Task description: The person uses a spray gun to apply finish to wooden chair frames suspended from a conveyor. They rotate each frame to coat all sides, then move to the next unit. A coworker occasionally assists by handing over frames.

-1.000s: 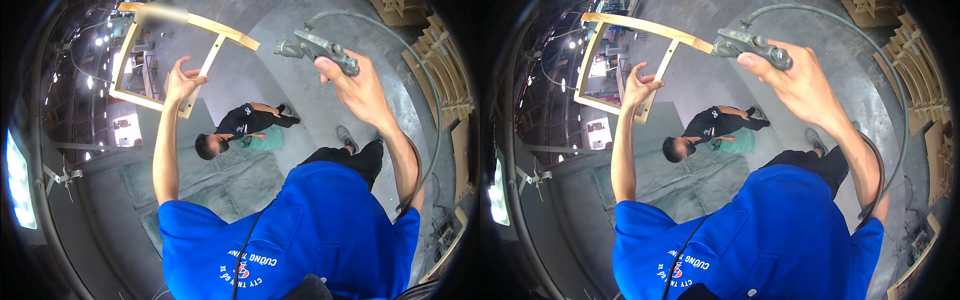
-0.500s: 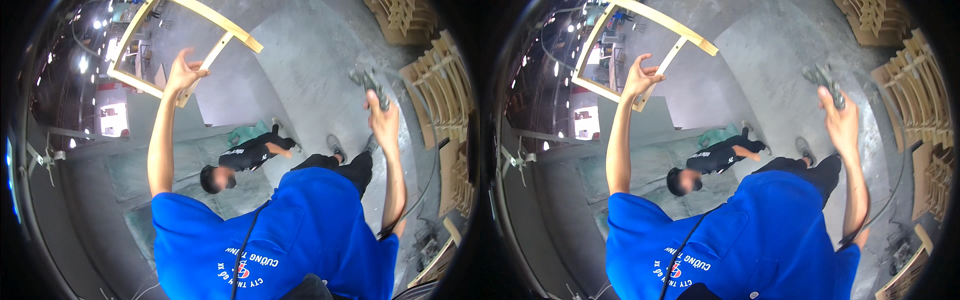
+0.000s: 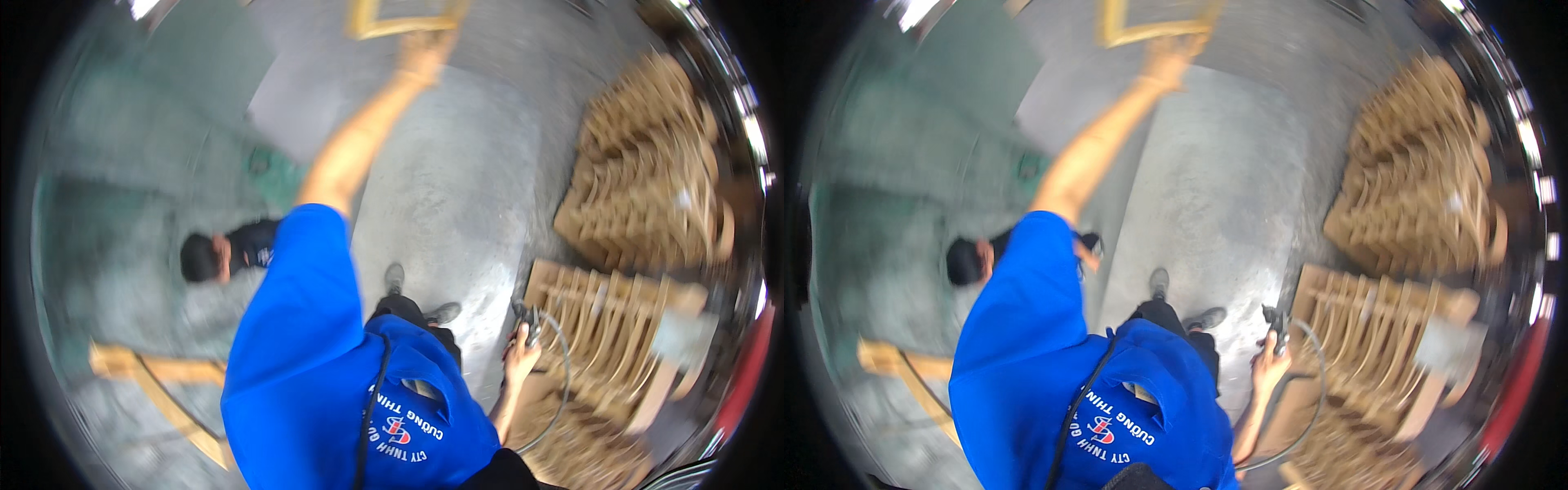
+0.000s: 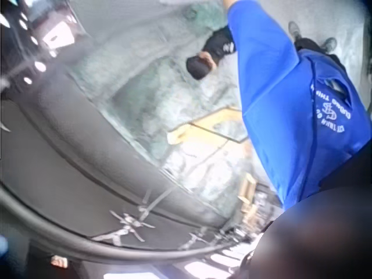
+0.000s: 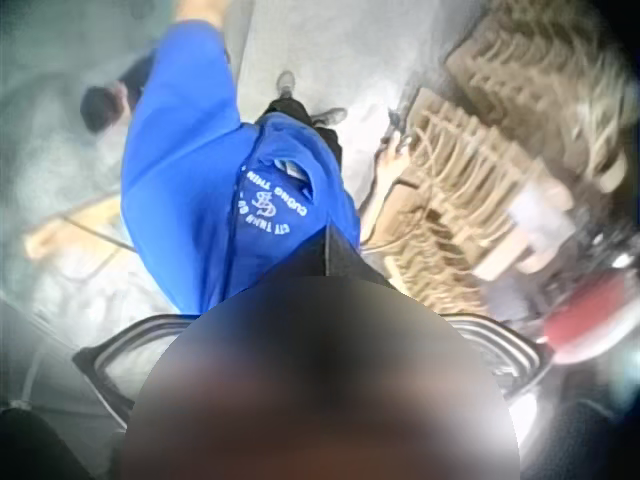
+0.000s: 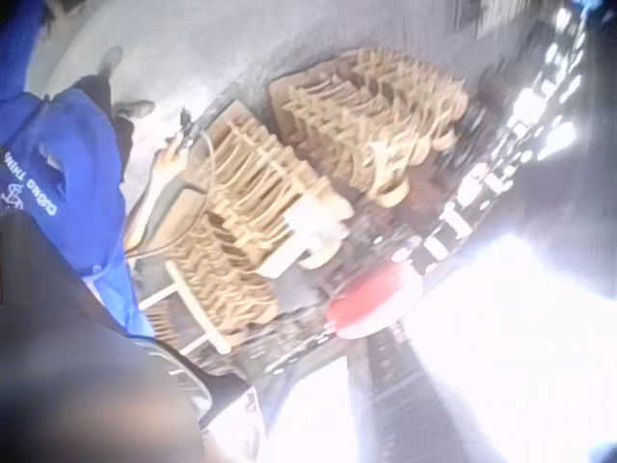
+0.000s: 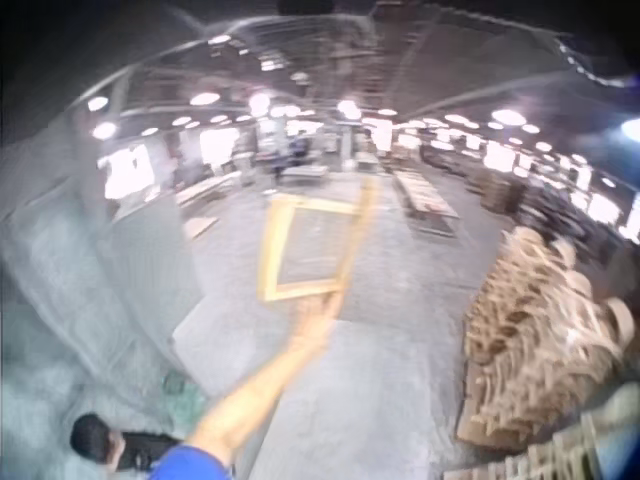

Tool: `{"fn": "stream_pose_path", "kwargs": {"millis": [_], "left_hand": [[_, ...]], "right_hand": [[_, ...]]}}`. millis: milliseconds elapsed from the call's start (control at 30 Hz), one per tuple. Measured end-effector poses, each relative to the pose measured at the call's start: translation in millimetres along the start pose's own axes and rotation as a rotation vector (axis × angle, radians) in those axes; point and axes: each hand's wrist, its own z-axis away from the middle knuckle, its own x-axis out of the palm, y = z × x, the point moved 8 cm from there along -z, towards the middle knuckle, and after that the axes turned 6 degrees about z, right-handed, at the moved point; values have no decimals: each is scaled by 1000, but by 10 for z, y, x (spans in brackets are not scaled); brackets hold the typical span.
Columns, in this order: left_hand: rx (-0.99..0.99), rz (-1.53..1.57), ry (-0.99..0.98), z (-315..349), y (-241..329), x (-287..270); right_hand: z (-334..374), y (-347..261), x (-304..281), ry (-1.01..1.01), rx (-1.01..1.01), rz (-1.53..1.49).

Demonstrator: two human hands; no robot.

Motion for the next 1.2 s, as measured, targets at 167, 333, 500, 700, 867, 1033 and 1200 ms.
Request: {"fn": "stream_pose_path", "kwargs": {"millis": [167, 333, 500, 700, 867, 1033, 1200], "left_hand": [[-698, 782, -235, 2406, 685, 1261], [-1194, 759, -224, 6002, 1696, 1423], [-1929, 443, -447, 9299, 2594, 119], [-2319, 362, 666, 10364, 3316, -1815], [-1774, 506, 1041, 9233, 2399, -2527], [-1015, 267, 883, 6941, 1962, -3228], [-1014, 86, 932, 5980, 1758, -3613]], "right_hand": [[-232, -22, -44, -68, -90, 231], [-818, -60, 55, -237, -294, 441], [-1145, 16, 277, -461, -444, 387], [-1002, 330, 261, -589, -388, 423], [-622, 532, 71, -583, -446, 433], [-201, 659, -133, -466, -460, 421], [345, 866, -258, -403, -495, 425]]}}
